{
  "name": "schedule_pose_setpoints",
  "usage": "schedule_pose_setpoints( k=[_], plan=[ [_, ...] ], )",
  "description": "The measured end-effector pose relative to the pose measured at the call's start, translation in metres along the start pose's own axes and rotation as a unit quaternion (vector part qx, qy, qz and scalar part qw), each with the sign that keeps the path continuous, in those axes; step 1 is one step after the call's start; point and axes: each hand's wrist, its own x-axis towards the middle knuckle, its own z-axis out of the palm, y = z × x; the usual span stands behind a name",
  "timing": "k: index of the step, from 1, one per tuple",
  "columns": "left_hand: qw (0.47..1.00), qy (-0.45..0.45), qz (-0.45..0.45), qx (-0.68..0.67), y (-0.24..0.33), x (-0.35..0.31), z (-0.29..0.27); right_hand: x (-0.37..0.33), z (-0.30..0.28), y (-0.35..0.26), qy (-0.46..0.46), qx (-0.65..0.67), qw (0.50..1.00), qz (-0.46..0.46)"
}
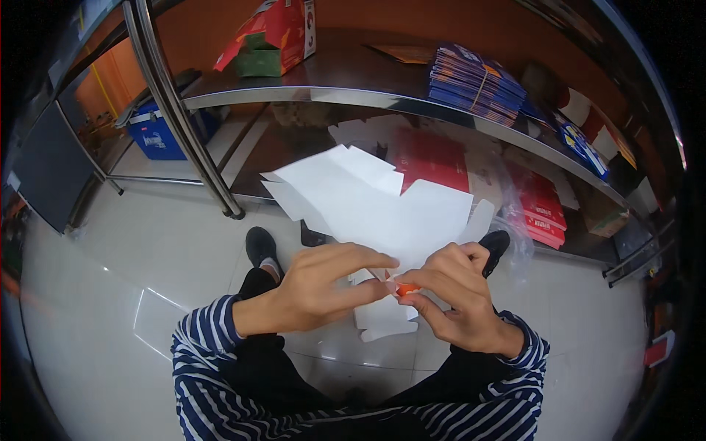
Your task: The person sits on the floor and assembles small, flat-packed cardboard boxes by folding the flaps and tucking them into slots. They handle the boxes one by one, folding the sides and securing the structure, then stacking the finished boxes on the floor.
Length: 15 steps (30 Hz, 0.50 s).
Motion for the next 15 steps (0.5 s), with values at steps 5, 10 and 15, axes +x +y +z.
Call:
schedule_pose_setpoints(
  k=[5, 10, 15],
  plan=[
    [1.000, -0.015, -0.015, -0.014, -0.007, -0.004, 0.005, 0.002, 0.003, 0.004, -0.011, 0.009, 1.000, 0.004],
    [0.995, 0.008, -0.093, -0.021, -0.009, -0.003, 0.013, 0.006, 0.006, 0.007, 0.010, 0.021, 0.997, 0.076],
    [0.959, -0.034, -0.232, -0.160, -0.018, 0.004, 0.015, -0.002, 0.015, 0.019, 0.009, 0.111, 0.976, 0.188]
  ],
)
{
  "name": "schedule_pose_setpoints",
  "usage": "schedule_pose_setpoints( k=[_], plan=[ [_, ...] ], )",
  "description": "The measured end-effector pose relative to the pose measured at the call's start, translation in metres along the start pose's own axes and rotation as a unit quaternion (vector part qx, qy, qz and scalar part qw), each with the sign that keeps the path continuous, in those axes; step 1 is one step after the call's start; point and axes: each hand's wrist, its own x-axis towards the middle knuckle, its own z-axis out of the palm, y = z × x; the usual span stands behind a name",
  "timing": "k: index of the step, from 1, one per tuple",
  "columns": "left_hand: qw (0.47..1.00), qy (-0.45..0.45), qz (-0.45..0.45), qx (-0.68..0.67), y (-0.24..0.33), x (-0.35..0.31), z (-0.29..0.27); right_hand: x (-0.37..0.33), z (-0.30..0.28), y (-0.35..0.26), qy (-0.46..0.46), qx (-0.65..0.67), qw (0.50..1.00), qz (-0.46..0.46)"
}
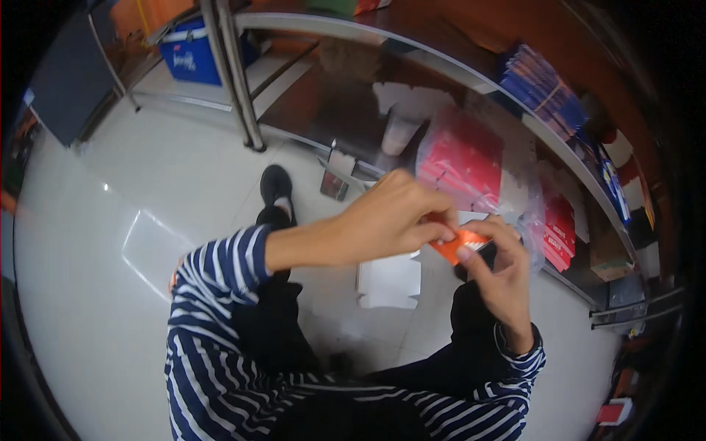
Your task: The person sits on the floor and assembles small, flat-packed cardboard boxes by folding the flaps and tucking them into slots. They handle the boxes one by one, folding the sides and securing the structure, then stacking the finished boxes on the floor.
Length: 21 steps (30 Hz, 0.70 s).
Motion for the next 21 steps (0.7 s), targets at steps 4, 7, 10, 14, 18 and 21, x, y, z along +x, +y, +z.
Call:
schedule_pose_setpoints(
  k=[4, 7, 10, 14, 18, 21],
  plan=[
    [1.000, -0.013, -0.005, 0.010, 0.000, 0.002, -0.003, 0.000, 0.003, 0.002, -0.027, 0.149, 0.984, 0.099],
    [0.999, 0.020, -0.006, -0.040, -0.014, 0.004, 0.007, 0.000, 0.002, 0.006, -0.037, 0.200, 0.969, 0.143],
    [0.996, 0.011, -0.029, -0.079, -0.021, 0.007, 0.007, 0.003, 0.001, 0.008, -0.054, 0.231, 0.957, 0.166],
    [0.954, -0.117, -0.148, -0.231, -0.038, 0.012, 0.002, 0.007, -0.001, 0.018, -0.081, 0.231, 0.958, 0.152],
    [0.912, -0.164, -0.197, -0.322, -0.057, 0.008, 0.002, 0.016, 0.000, 0.022, -0.103, 0.145, 0.976, 0.128],
    [0.944, -0.129, -0.144, -0.269, -0.067, 0.007, 0.003, 0.019, 0.007, 0.046, 0.006, -0.056, 0.998, -0.009]
  ],
)
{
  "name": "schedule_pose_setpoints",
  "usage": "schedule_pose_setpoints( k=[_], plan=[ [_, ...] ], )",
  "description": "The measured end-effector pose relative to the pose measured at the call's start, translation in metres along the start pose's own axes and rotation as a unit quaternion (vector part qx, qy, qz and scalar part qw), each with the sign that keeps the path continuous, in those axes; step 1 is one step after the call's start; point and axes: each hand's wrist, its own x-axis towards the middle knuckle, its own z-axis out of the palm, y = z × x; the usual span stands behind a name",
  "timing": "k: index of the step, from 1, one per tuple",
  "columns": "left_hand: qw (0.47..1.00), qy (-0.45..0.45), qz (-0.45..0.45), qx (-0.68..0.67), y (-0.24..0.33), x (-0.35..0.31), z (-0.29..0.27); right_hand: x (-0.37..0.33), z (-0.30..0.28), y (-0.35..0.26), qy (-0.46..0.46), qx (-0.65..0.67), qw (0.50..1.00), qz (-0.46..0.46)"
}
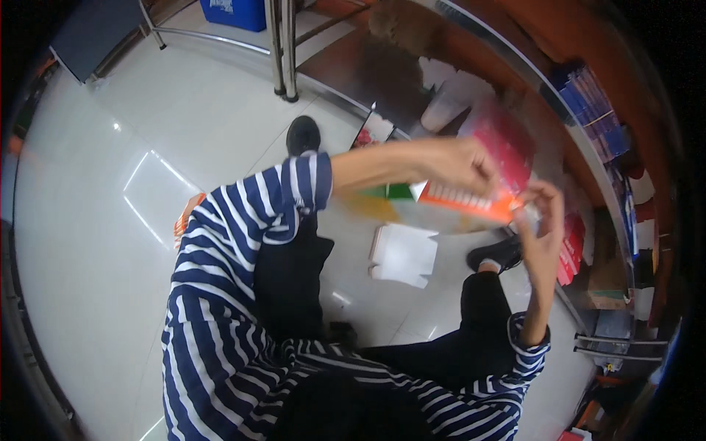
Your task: The person sits on the floor and assembles small, flat-packed cardboard boxes by folding the flaps and tucking them into slots. They handle the boxes one by one, folding the sides and securing the structure, then stacking the finished boxes on the floor.
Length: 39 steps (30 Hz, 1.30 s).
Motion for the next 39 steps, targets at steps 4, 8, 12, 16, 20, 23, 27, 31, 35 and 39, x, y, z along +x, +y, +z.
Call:
schedule_pose_setpoints(
  k=[4, 8, 12, 16, 20, 23, 27, 31, 35, 39],
  plan=[
    [0.963, 0.184, 0.175, -0.087, 0.022, -0.004, -0.014, 0.001, -0.013, 0.013, 0.163, -0.084, 0.981, -0.065],
    [0.914, 0.136, 0.292, -0.245, 0.020, 0.001, -0.021, 0.008, -0.023, 0.007, 0.213, -0.032, 0.974, -0.069],
    [0.917, 0.038, 0.255, -0.305, 0.015, -0.008, -0.013, 0.008, -0.025, 0.028, 0.184, 0.111, 0.977, -0.008],
    [0.925, 0.049, 0.186, -0.328, 0.006, -0.006, -0.010, 0.002, -0.030, 0.020, 0.173, 0.161, 0.969, 0.074],
    [0.947, 0.153, 0.163, -0.232, 0.005, -0.002, -0.009, 0.000, -0.037, 0.023, 0.155, 0.196, 0.963, 0.098],
    [0.962, 0.158, 0.159, -0.155, 0.012, -0.003, -0.007, -0.003, -0.039, 0.026, 0.103, 0.174, 0.974, 0.099],
    [0.982, 0.136, 0.127, 0.026, 0.018, -0.006, 0.004, -0.005, -0.023, 0.009, 0.010, 0.038, 0.994, 0.107],
    [0.977, 0.197, 0.045, 0.063, 0.012, -0.012, 0.015, -0.007, -0.001, -0.005, 0.039, 0.009, 0.999, 0.035],
    [0.969, 0.231, -0.043, -0.073, 0.016, -0.012, 0.019, -0.004, 0.000, -0.004, 0.092, -0.006, 0.995, -0.032],
    [0.959, 0.251, -0.003, -0.130, 0.018, -0.013, 0.027, 0.001, 0.005, -0.008, 0.122, -0.018, 0.988, -0.094]
  ],
)
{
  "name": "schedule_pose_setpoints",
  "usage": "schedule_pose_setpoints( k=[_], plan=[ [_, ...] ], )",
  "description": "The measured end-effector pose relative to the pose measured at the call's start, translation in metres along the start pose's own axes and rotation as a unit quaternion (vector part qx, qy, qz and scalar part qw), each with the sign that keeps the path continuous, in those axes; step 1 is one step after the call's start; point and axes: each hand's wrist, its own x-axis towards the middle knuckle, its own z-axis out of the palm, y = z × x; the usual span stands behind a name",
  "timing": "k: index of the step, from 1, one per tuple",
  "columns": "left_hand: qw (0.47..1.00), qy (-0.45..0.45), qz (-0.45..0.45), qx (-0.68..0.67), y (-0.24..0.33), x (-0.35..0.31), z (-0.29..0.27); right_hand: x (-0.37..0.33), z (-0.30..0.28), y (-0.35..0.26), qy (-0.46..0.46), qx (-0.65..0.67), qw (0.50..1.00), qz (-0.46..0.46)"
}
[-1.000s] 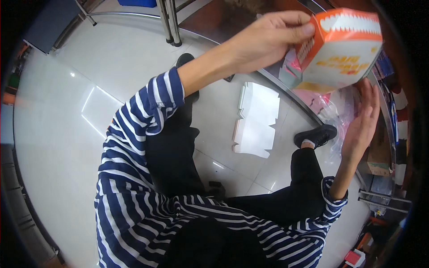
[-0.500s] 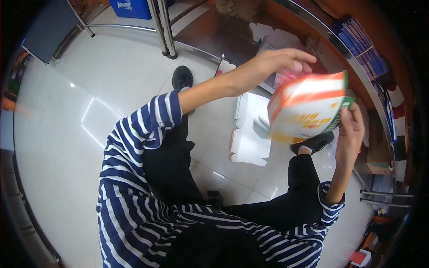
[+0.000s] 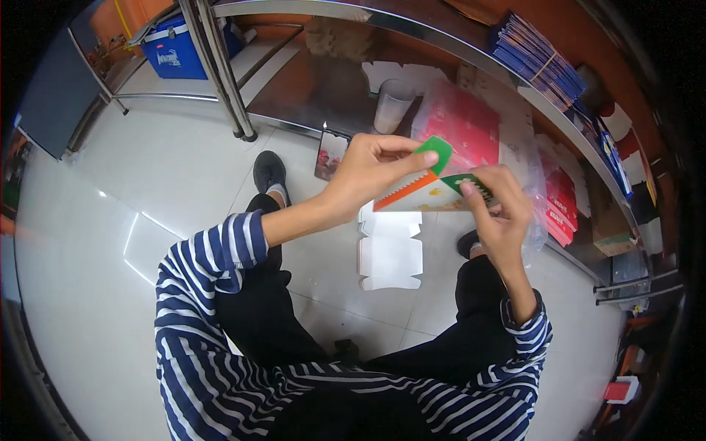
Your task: The person sits on the floor and assembles small, flat-packed cardboard boxes by folding the flaps and tucking them into slots. They handle the boxes one by one, folding the sides and securing the structure, then stacking the finished boxes on the floor.
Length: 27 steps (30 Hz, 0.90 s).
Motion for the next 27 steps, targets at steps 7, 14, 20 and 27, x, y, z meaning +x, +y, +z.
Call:
schedule_pose_setpoints(
  k=[7, 14, 20, 27],
  plan=[
    [0.977, 0.019, 0.158, 0.142, 0.006, -0.006, 0.006, -0.008, 0.000, -0.018, 0.052, -0.062, 0.992, -0.097],
    [0.922, -0.129, 0.234, 0.282, 0.033, -0.025, 0.009, -0.009, -0.018, -0.031, 0.019, -0.124, 0.954, -0.274],
    [0.885, -0.210, 0.266, 0.320, 0.038, -0.031, 0.009, -0.015, -0.018, -0.031, 0.053, -0.098, 0.957, -0.270],
    [0.878, -0.235, 0.246, 0.335, 0.035, -0.029, 0.006, -0.011, -0.018, -0.033, 0.026, -0.109, 0.956, -0.271]
  ],
)
